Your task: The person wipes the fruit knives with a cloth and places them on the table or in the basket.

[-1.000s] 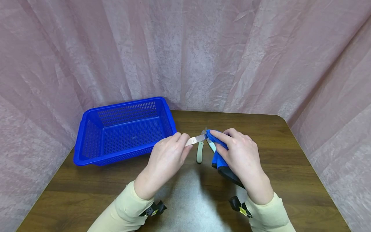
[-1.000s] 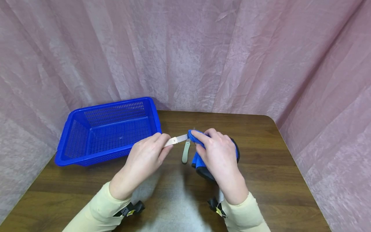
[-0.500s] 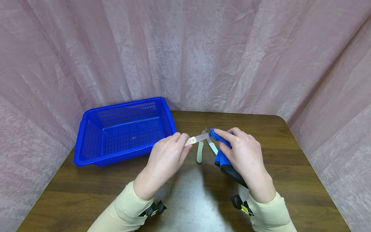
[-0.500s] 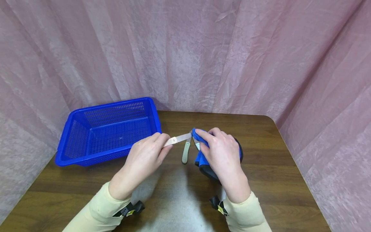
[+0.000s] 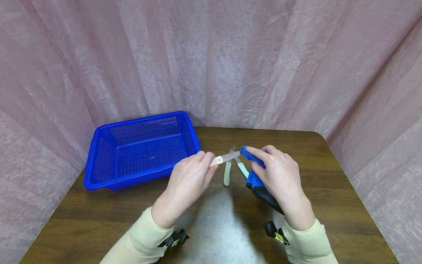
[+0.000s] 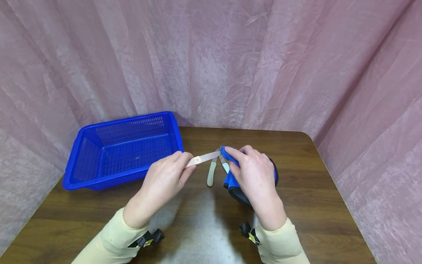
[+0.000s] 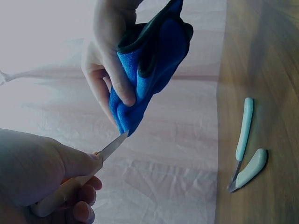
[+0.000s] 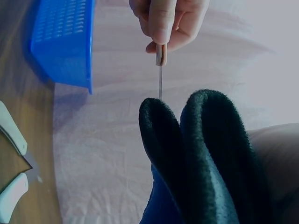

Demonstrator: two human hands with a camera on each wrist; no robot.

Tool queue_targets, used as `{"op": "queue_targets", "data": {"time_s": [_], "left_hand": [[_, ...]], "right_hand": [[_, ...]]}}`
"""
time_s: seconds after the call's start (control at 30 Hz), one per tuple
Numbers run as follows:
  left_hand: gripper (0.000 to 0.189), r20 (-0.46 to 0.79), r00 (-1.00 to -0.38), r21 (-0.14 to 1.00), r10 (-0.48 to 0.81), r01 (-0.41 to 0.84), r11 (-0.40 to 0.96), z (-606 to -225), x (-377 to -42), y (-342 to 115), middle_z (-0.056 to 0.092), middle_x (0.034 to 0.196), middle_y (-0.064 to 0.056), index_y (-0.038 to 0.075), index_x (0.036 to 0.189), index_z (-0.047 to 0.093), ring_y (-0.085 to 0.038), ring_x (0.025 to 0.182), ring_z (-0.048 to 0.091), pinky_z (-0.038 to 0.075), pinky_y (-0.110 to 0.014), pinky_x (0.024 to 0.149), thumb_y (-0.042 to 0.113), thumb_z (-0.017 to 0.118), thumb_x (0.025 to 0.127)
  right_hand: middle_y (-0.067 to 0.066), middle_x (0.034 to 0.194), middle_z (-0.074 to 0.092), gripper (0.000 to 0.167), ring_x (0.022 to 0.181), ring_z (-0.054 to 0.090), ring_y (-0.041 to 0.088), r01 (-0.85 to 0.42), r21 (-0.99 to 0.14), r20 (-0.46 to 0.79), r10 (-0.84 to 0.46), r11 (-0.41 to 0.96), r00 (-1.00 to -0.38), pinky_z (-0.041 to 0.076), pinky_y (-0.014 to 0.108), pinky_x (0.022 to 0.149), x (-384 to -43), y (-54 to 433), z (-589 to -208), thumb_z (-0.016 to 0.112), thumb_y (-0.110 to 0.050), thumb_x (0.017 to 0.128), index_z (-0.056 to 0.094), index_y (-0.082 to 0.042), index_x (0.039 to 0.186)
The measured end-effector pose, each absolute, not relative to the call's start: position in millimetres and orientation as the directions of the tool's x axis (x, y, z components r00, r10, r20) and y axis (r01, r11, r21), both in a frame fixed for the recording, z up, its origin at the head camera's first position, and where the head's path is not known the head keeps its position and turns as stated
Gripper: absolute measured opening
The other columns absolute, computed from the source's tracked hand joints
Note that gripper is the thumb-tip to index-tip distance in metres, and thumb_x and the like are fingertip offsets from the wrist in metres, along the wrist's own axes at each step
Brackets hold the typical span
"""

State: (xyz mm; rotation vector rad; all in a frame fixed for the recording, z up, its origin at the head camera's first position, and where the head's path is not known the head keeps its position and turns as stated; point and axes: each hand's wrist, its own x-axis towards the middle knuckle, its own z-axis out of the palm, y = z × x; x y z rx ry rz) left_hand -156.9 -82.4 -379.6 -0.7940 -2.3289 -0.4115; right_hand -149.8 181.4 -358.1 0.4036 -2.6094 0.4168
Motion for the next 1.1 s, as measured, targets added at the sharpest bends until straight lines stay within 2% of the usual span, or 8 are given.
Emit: {"op": "queue_targets", "data": {"time_s": [0.53,0.7,0.87,1.1], "left_hand": [[0.019,0.664,-0.612,0.088,0.429,0.634,0.768,-378.6,-155.5,-79.2,0.056,0.079,-0.001,0.010,0.104,0.068,-0.023,0.063,0.057,0.046,-0.039,0.054,0.019,0.084,0.100],[0.015,0.691,-0.593,0.068,0.413,0.622,0.780,-377.4,-158.1,-77.9,0.060,0.081,-0.003,0.008,0.102,0.070,-0.027,0.067,0.058,0.047,-0.040,0.057,0.018,0.082,0.100],[0.012,0.722,-0.578,0.055,0.381,0.597,0.801,-377.1,-162.2,-77.9,0.065,0.087,-0.007,0.006,0.098,0.073,-0.032,0.072,0.058,0.045,-0.043,0.058,0.016,0.080,0.096],[0.014,0.689,-0.626,0.076,0.366,0.564,0.822,-380.9,-163.5,-82.4,0.061,0.090,-0.009,0.007,0.093,0.074,-0.035,0.078,0.056,0.045,-0.047,0.063,0.018,0.083,0.092]], "right_hand": [[0.008,0.109,0.078,0.043,0.074,0.069,0.035,-0.330,-0.236,0.516,-0.170,0.914,-0.839,0.055,0.052,0.064,-148.0,187.9,-354.9,0.076,-0.013,0.097,0.080,-0.027,0.138],[0.008,0.109,0.078,0.044,0.074,0.069,0.035,-0.337,-0.241,0.527,-0.169,0.910,-0.833,0.055,0.051,0.063,-147.7,188.5,-353.9,0.076,-0.013,0.097,0.080,-0.028,0.138],[0.007,0.109,0.077,0.044,0.075,0.069,0.036,-0.345,-0.242,0.532,-0.173,0.907,-0.829,0.055,0.051,0.065,-147.8,187.5,-353.3,0.076,-0.013,0.097,0.080,-0.028,0.138],[0.007,0.109,0.077,0.044,0.075,0.068,0.036,-0.352,-0.240,0.527,-0.183,0.905,-0.830,0.055,0.051,0.065,-147.4,185.8,-354.5,0.075,-0.014,0.098,0.079,-0.029,0.139]]}}
